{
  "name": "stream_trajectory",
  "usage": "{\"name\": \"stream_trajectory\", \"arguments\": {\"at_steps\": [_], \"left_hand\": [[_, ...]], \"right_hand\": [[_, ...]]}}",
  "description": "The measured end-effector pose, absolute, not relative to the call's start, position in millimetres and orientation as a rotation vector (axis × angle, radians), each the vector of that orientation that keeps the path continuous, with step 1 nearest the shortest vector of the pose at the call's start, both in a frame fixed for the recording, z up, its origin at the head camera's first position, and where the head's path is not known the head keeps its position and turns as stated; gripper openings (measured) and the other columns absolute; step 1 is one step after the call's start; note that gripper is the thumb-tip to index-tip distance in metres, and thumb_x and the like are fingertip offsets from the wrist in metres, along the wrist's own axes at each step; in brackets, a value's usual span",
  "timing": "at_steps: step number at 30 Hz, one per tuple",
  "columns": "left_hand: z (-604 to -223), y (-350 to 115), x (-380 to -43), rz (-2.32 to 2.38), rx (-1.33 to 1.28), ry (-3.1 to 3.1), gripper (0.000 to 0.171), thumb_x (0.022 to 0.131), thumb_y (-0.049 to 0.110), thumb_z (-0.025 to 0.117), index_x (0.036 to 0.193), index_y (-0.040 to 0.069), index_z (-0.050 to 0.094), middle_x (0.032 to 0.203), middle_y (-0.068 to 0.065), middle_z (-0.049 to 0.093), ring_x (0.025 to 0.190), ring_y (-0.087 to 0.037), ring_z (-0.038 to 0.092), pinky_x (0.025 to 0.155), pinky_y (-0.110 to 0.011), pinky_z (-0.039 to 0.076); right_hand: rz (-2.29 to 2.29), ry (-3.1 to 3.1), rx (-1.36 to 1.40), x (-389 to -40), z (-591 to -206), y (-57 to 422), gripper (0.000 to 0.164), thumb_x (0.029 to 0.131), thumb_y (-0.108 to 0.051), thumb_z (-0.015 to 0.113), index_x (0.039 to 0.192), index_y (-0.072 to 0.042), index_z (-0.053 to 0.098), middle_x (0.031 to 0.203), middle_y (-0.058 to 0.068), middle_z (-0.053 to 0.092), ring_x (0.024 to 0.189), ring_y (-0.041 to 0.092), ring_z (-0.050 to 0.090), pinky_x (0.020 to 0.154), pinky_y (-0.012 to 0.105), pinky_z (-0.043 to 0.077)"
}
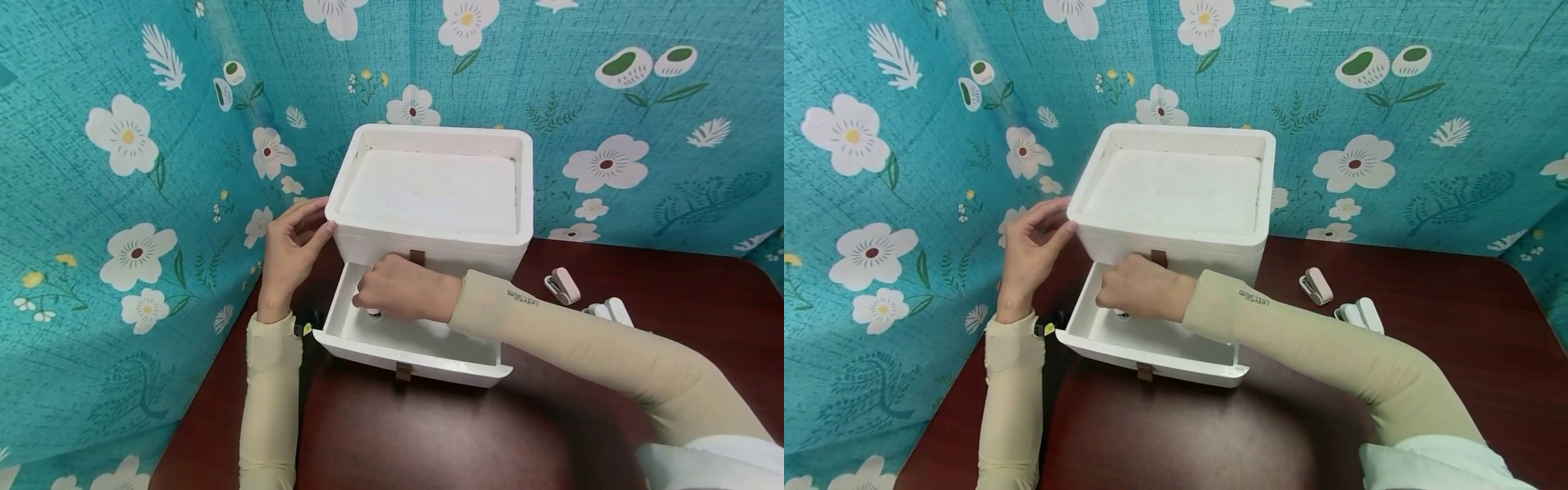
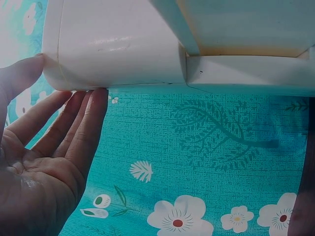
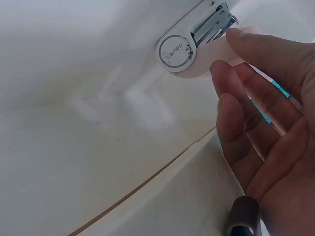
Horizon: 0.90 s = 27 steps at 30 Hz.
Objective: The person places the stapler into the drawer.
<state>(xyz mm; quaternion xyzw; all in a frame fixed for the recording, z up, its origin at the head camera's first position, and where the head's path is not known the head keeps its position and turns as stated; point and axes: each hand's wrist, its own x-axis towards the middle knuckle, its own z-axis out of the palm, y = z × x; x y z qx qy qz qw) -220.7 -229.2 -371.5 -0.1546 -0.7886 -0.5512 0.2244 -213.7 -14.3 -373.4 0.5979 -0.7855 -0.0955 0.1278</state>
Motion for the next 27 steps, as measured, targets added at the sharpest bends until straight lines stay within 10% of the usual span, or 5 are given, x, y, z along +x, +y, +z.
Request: {"name": "stream_trajectory", "arguments": {"at_steps": [27], "left_hand": [[-372.8, -229.6, -221.6, -1.562, -0.466, -2.135, 0.041, 0.095, 0.005, 0.075, 0.135, 0.004, 0.069, 0.129, -0.017, 0.071, 0.116, -0.019, 0.074, 0.092, -0.023, 0.062]], "right_hand": [[-0.011, -2.360, 1.699, -198.4, -334.1, 13.0, 0.007, 0.095, -0.026, 0.075, 0.090, -0.022, 0.074, 0.079, -0.008, 0.071, 0.057, 0.015, 0.059, 0.050, 0.034, 0.047]]}}
